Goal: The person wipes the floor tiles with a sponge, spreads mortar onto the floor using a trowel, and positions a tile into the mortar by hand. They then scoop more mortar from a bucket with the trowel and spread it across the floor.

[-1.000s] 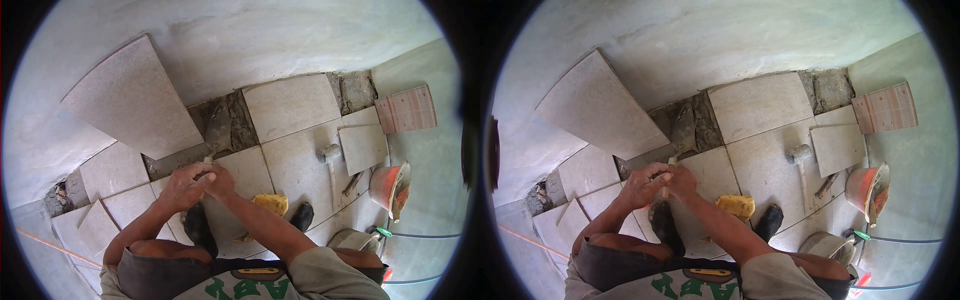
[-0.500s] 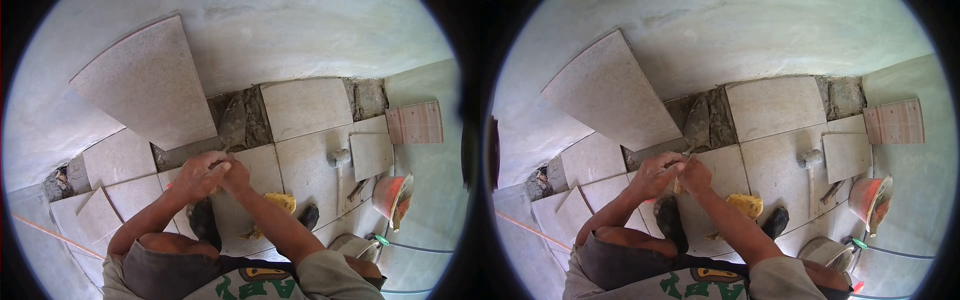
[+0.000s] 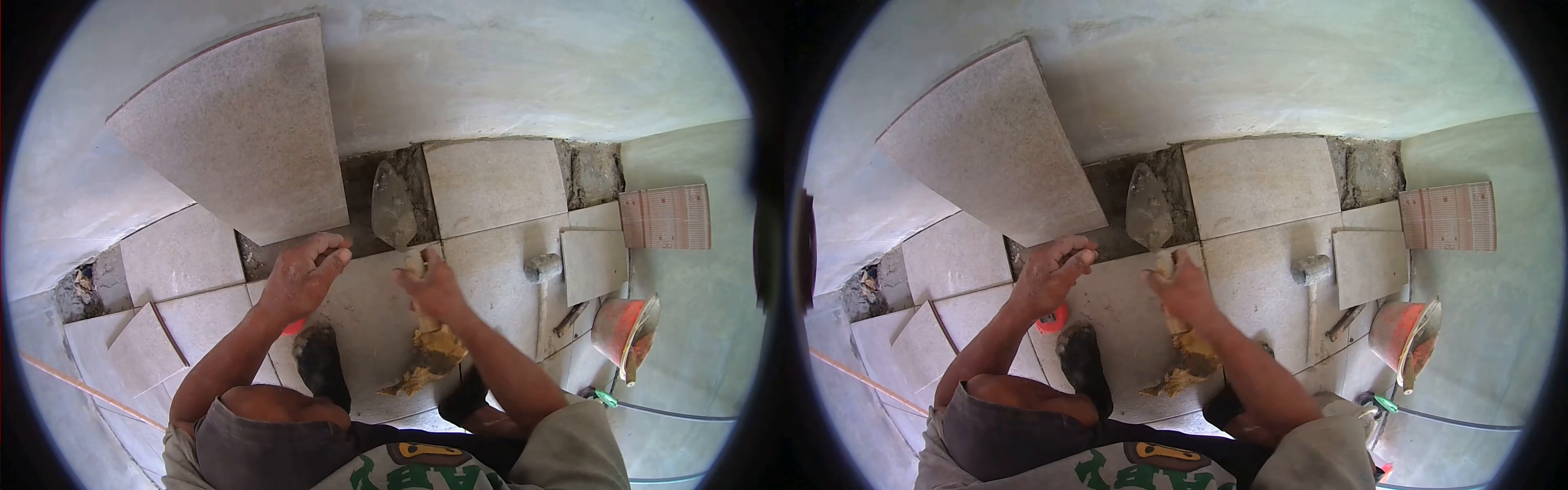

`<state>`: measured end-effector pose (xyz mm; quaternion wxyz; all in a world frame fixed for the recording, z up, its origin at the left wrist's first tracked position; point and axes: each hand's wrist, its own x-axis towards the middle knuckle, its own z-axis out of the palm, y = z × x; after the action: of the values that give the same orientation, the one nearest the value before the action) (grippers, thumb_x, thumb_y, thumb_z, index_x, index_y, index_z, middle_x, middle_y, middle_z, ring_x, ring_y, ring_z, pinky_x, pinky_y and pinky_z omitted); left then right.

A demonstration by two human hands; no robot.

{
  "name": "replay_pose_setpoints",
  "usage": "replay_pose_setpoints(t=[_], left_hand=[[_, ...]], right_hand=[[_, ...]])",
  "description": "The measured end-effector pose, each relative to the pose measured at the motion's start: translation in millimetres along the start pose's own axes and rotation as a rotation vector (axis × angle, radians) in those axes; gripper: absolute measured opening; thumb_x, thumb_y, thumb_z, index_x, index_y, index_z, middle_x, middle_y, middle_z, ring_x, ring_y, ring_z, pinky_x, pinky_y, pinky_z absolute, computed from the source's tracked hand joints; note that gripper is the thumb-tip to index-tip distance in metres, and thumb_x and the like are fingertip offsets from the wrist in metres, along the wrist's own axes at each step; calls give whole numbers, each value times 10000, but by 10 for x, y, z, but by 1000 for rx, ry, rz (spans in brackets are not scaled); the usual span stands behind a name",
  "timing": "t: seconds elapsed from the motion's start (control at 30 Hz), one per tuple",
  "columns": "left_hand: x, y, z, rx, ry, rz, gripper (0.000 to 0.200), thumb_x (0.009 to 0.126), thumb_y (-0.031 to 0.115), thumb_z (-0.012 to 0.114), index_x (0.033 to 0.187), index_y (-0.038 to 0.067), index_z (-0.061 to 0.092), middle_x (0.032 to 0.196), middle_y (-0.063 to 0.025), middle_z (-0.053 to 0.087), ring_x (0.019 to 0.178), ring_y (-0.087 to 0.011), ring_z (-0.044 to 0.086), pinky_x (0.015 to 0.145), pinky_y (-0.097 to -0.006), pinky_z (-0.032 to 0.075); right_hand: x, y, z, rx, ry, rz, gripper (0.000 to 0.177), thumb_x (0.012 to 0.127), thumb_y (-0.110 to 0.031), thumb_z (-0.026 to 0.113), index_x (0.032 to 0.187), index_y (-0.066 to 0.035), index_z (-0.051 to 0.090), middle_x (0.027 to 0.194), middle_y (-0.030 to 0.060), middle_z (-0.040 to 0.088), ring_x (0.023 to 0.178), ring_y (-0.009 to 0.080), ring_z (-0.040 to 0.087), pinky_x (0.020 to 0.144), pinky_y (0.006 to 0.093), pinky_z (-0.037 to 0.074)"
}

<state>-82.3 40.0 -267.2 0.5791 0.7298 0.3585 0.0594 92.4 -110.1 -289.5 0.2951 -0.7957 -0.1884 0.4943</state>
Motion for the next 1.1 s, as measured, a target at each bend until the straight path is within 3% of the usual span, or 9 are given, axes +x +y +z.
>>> replay_pose_setpoints(t=[0.03,0.1,0.13,0.2,0.3,0.5,0.93,1.1], left_hand=[[-9,7,2,-5,-2,-3,420,927,359,569,1122,-12,602,840,-74,636,753,-125,584,679,-272,464],[-11,34,8,36,-29,-40,406,930,350,565,1122,-5,604,841,-81,636,782,-134,596,709,-282,466],[-12,13,21,32,-31,-37,406,930,350,565,1122,-5,604,841,-81,636,782,-134,596,709,-282,466],[-16,-50,40,40,-32,-5,401,931,349,565,1124,-1,604,844,-90,636,807,-137,600,734,-288,466],[-29,-14,38,35,-38,-8,425,927,376,563,1123,1,606,853,-97,644,818,-147,606,743,-298,470],[-43,18,74,75,-30,9,479,918,436,550,1108,2,616,848,-110,654,827,-180,625,760,-317,474],[-39,-28,90,61,-52,0,458,913,424,562,1089,5,618,835,-114,646,806,-180,621,744,-315,473],[-45,7,98,46,-50,5,463,910,424,565,1084,-1,621,843,-118,649,807,-185,626,739,-320,477]], right_hand=[[13,21,-124,-3,0,5,473,840,-301,632,1117,56,492,907,244,643,754,351,662,696,433,530],[27,66,-391,83,-127,-22,478,859,-348,623,1090,53,502,856,193,638,648,231,651,570,356,530],[53,98,-527,80,-122,-21,478,859,-348,623,1090,53,502,856,193,638,648,231,651,570,356,530],[94,100,-707,-389,-63,-62,474,898,-375,571,1077,59,505,810,140,617,577,152,612,485,298,503],[-80,-140,-805,-217,-39,108,482,933,-403,506,1080,56,508,777,125,593,559,155,592,482,295,501],[98,-456,-958,-167,-36,158,505,951,-448,472,1031,48,514,677,70,547,479,148,547,418,300,470],[218,-645,-992,-324,-25,238,492,952,-432,453,943,55,519,674,91,555,471,178,555,419,318,481],[9,-473,-1048,-372,-140,358,501,955,-447,434,940,50,497,667,106,550,474,187,562,412,329,487]])
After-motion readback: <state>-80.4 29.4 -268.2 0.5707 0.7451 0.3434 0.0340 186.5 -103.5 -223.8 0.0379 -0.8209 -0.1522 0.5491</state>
